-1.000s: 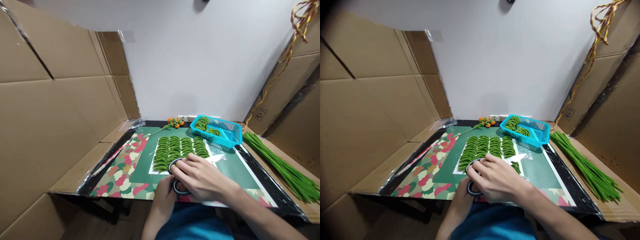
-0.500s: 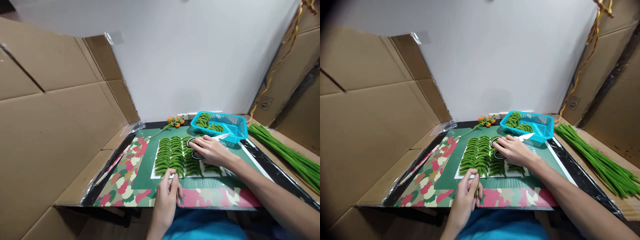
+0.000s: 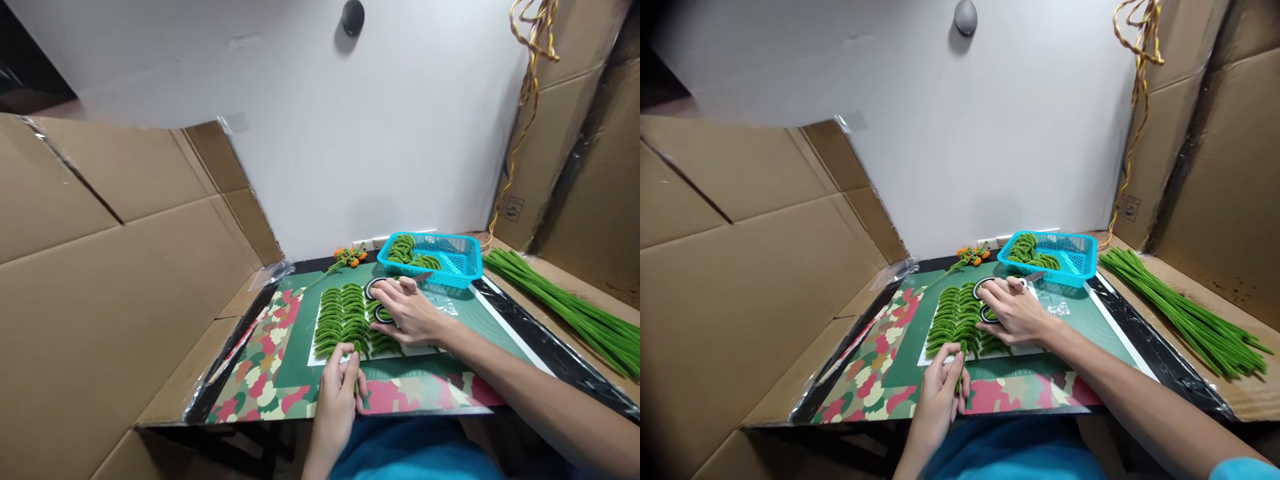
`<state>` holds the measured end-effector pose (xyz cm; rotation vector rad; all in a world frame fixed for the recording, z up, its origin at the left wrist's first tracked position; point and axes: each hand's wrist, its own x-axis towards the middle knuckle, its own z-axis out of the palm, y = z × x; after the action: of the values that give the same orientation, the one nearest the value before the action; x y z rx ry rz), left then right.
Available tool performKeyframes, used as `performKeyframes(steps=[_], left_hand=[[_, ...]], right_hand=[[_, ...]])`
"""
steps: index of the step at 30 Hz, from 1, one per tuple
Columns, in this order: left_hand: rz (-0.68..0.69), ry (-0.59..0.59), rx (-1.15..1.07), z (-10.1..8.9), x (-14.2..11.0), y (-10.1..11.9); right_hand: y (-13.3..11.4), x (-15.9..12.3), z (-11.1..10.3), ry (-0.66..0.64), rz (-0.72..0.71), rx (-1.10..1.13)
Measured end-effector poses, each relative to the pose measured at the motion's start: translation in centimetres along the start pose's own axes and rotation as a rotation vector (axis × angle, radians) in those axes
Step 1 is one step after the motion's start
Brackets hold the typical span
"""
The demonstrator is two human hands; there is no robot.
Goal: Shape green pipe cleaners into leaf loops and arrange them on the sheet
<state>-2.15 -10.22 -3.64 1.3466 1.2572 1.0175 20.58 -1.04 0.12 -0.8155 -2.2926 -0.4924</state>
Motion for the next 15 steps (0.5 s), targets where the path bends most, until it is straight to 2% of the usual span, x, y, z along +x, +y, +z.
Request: performKeyframes(steps=[4, 8, 12, 15], left_hand=[[0.016, -0.002, -0.022, -0.2, 0.1, -0.9], [0.028, 0.003, -0.017, -0.1, 0.1, -0.8], [0.027, 0.013, 0.003, 0.3, -0.2, 0.0], [0.033, 0.028, 0.010, 0.6, -0.5, 0.3]], right_hand=[[0.5, 0.0, -0.5, 0.141, 0.275, -0.074], [0.8, 0.1, -1.0, 0.274, 0.399, -0.097], [0.6, 0.0, -1.0, 0.361, 0.351, -0.061], [0.6, -0.3, -0.7, 0.375, 0.132, -0.033]])
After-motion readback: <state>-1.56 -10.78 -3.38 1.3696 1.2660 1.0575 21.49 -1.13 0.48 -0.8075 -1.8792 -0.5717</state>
